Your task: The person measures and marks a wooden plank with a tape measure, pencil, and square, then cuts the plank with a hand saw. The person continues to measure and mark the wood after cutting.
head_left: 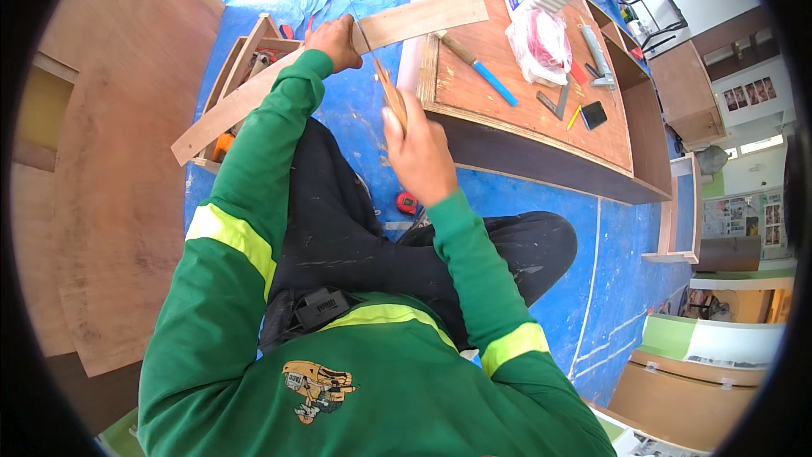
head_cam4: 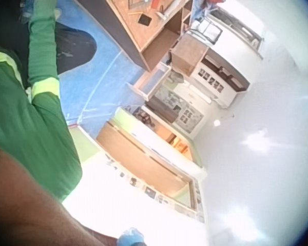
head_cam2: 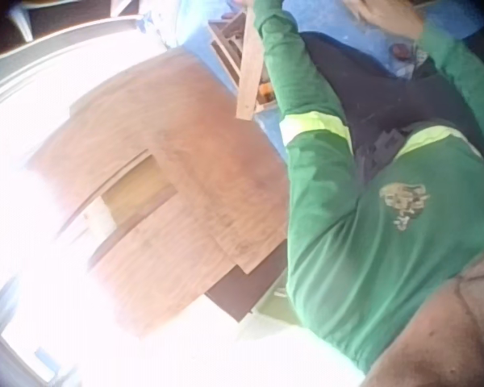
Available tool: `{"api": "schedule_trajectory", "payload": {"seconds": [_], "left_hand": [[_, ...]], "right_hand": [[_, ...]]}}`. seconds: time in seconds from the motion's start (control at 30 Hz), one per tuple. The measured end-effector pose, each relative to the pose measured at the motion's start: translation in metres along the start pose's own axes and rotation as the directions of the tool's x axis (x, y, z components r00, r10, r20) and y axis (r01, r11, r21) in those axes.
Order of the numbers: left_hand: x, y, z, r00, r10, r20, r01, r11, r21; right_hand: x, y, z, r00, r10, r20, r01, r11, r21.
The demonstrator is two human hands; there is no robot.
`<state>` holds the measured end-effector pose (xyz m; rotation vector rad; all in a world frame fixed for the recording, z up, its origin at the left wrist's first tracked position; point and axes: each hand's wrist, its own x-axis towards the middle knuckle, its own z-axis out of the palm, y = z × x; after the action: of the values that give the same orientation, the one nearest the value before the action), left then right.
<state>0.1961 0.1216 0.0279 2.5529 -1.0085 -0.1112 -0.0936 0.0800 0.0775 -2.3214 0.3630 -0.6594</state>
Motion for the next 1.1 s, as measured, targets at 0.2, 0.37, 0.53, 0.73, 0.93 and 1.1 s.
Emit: {"api": "schedule_trajectory", "payload": {"seconds": [0.2, 0.37, 0.53, 0.73, 0.93, 1.1], "left_hand": [[0.018, -0.028, -0.001, 0.993, -0.088, -0.074, 0.091, 0.995, 0.042], [0.03, -0.033, 0.004, 0.996, -0.088, 0.001, 0.088, 0.996, -0.009], [0.012, -0.015, 0.008, 0.988, 0.008, 0.156, 0.003, 0.997, -0.075], [0.01, 0.021, 0.007, 0.988, 0.021, 0.15, -0.019, 1.0, -0.015], [0.025, -0.016, 0.021, 0.986, -0.037, 0.164, 0.037, 0.999, 0.008], [0.026, -0.045, 0.03, 0.98, 0.02, 0.199, -0.018, 1.0, -0.015]], "right_hand": [[-0.037, -0.018, -0.019, 0.994, 0.052, 0.093, -0.057, 0.997, 0.045], [-0.145, -0.041, -0.097, 0.982, 0.126, 0.143, -0.114, 0.99, -0.088], [-0.086, -0.012, -0.056, 0.992, 0.094, 0.087, -0.093, 0.996, -0.014], [-0.008, 0.026, -0.009, 0.991, 0.13, -0.001, -0.13, 0.991, -0.01], [-0.069, 0.018, -0.035, 0.975, 0.202, -0.09, -0.19, 0.974, 0.12], [-0.076, 0.005, -0.068, 0.903, 0.415, -0.11, -0.309, 0.807, 0.503]]}}
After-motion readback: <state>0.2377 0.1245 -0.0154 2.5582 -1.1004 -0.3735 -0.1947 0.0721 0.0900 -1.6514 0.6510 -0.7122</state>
